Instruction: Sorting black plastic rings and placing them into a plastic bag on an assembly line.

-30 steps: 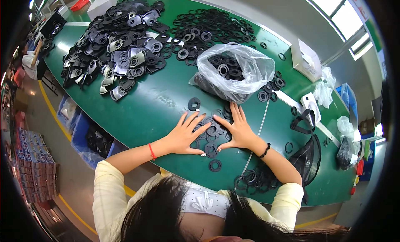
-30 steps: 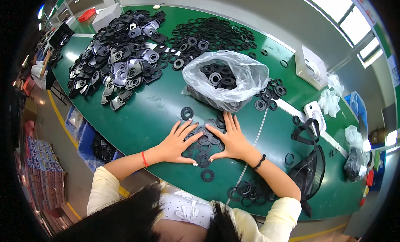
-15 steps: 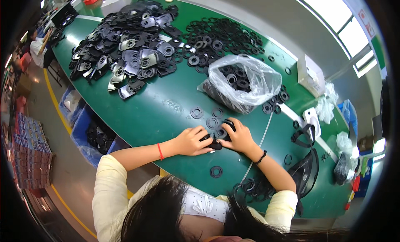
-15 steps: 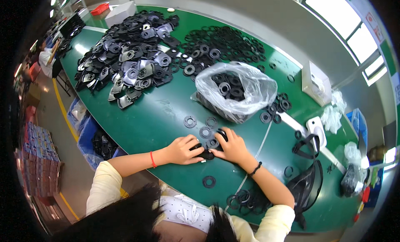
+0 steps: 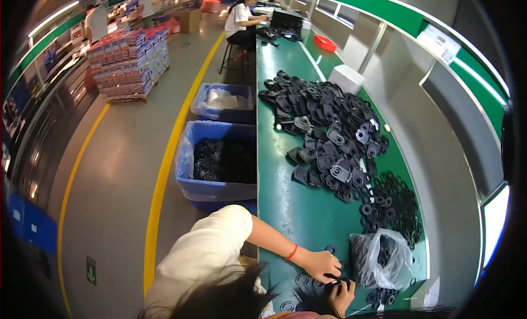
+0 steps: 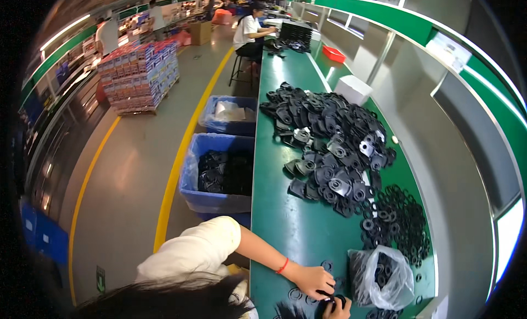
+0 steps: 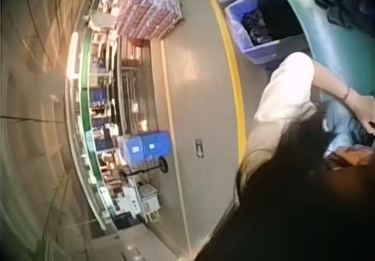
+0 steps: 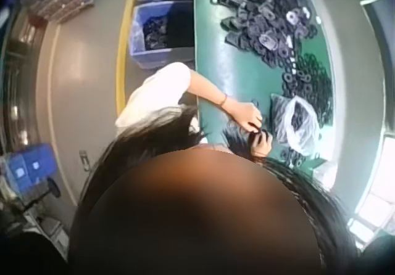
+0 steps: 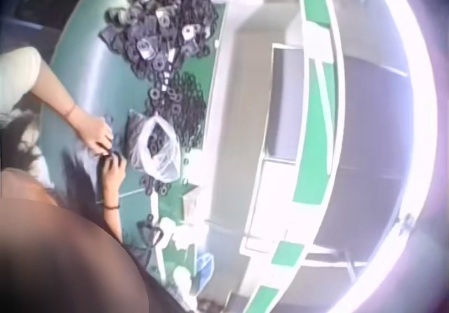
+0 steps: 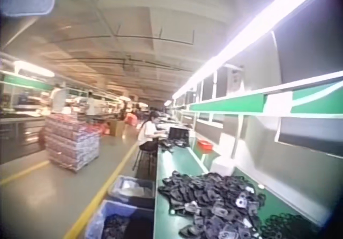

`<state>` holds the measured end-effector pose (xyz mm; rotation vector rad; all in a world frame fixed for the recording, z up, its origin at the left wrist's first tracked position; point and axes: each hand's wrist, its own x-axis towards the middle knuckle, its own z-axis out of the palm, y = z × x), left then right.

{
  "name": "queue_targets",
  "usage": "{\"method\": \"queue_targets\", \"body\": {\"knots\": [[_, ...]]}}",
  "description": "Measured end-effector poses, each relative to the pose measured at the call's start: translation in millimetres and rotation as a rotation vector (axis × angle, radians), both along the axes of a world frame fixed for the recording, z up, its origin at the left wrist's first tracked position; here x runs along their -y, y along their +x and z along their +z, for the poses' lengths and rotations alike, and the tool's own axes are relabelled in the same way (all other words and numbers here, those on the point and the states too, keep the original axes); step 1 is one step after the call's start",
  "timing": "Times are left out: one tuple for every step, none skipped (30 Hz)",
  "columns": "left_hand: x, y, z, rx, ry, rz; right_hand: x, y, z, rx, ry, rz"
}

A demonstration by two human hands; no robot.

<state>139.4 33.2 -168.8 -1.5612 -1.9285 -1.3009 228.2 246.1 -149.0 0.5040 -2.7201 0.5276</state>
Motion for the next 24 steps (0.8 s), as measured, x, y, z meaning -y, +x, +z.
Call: {"method": "queue_targets", "body": {"knots": [[-2, -4, 7, 0.011, 0.015, -0.003, 7, -2, 17, -0.019, 0.001, 0.008], [-6, -8, 15, 0.024, 0.031, -0.008, 10, -1, 40, 0.117, 0.044, -0.082], [-11, -12, 32, 0.048, 0.066, -0.023, 3, -2, 50, 0.063, 0.097, -0.129], [-14, -15, 54, 0.100, 0.135, -0.038, -5, -9, 62, 0.072, 0.031, -0.115], [-19, -18, 75, 0.153, 0.205, -0.058, -22, -18, 62, -0.194, 0.077, -0.083], [-27, -23, 91, 0.218, 0.306, -0.072, -38, -30, 61, -0.260, -0.067, -0.100], [-45, -30, 99, 0.287, 0.376, -0.076, -52, -44, 54, -0.259, -0.354, -0.264], [-59, -35, 112, 0.484, 0.434, -0.162, -65, -56, 65, -0.080, -0.562, -0.304], [-79, -46, 114, 0.711, 0.408, -0.260, -90, -71, 62, -0.047, -0.649, -0.333], [-107, -63, 104, 0.715, 0.509, -0.251, -55, -63, 106, 0.207, -0.936, -0.341], [-121, -70, 105, 0.879, 0.495, -0.355, -72, -72, 108, 0.309, -1.106, -0.315], [-134, -77, 106, 1.045, 0.476, -0.450, -67, -74, 120, 0.340, -1.236, -0.330], [-144, -86, 99, 1.171, 0.521, -0.412, -55, -80, 139, 0.384, -1.354, -0.315], [-149, -95, 94, 1.295, 0.568, -0.377, -70, -86, 146, 0.444, -1.340, -0.259], [-140, -88, 114, 1.513, 0.498, -0.451, -80, -84, 148, 0.329, -1.333, -0.287], [-129, -81, 133, 1.521, 0.505, -0.430, -80, -81, 161, 0.310, -1.310, -0.322], [-125, -77, 144, 1.531, 0.509, -0.413, -60, -76, 173, 0.130, -1.328, -0.557], [-125, -88, 139, 1.507, 0.469, -0.541, -63, -76, 178, 0.203, -1.259, -0.282], [-122, -81, 150, 1.504, 0.495, -0.504, -76, -80, 173, 0.252, -1.059, -0.348], [-121, -75, 163, 1.501, 0.519, -0.468, -97, -91, 162, 0.300, -0.858, -0.412], [-119, -67, 177, 1.516, 0.448, -0.538, -166, -118, 109, 0.168, -0.555, -0.340], [-137, -76, 165, 1.426, 0.499, -0.568, -138, -112, 96, -0.015, -0.321, -0.198], [-149, -86, 154, 1.318, 0.569, -0.586, -121, -114, 96, -0.019, 0.035, -0.175], [-145, -84, 157, 1.285, 0.545, -0.585, -112, -120, 92, 0.197, 0.161, -0.111]]}}
